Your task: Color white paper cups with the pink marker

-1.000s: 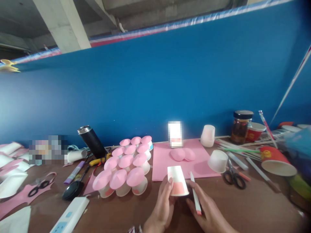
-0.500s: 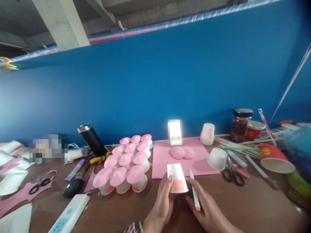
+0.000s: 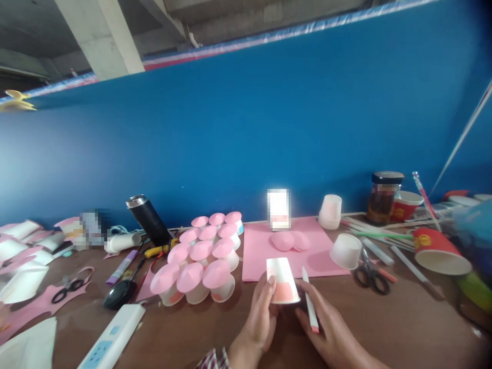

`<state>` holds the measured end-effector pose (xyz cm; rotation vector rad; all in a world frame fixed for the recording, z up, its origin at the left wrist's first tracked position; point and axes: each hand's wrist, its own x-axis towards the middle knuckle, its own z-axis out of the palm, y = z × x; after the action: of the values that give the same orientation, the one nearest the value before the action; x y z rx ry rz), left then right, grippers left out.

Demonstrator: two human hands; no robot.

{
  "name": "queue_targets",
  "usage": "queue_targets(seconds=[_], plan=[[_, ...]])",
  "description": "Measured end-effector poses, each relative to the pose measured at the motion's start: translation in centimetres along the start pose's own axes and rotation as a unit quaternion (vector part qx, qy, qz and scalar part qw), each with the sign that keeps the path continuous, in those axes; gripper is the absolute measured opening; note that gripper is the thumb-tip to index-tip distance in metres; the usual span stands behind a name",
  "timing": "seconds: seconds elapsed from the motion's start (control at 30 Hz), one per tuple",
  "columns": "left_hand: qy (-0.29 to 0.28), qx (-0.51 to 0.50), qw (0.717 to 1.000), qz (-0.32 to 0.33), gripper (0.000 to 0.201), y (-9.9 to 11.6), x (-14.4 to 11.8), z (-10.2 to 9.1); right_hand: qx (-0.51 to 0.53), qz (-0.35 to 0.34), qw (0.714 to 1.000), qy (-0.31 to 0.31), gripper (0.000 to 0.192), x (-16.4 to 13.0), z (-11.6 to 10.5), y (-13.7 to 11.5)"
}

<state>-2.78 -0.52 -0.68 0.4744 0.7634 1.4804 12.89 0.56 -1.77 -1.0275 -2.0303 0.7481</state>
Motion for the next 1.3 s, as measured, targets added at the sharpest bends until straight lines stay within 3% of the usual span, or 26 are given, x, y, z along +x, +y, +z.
queue_targets(seconds=[0.93,1.13,1.3], plan=[[0.029,-0.012,0.999,-0.009,0.040,-0.08,0.26,-0.15,0.015,0.005,1.000,0.014,0.042,-0.02,-0.16,-0.24],[-0.004,-0.006,1.000,-0.006,0.035,0.05,0.16,0.01,0.023,0.010,1.000,0.016,0.042,0.12,-0.22,-0.51],[0.000,0.000,1.000,-0.006,0.035,0.11,0.18,0.13,0.013,0.004,1.000,0.006,0.041,0.13,-0.23,-0.51]])
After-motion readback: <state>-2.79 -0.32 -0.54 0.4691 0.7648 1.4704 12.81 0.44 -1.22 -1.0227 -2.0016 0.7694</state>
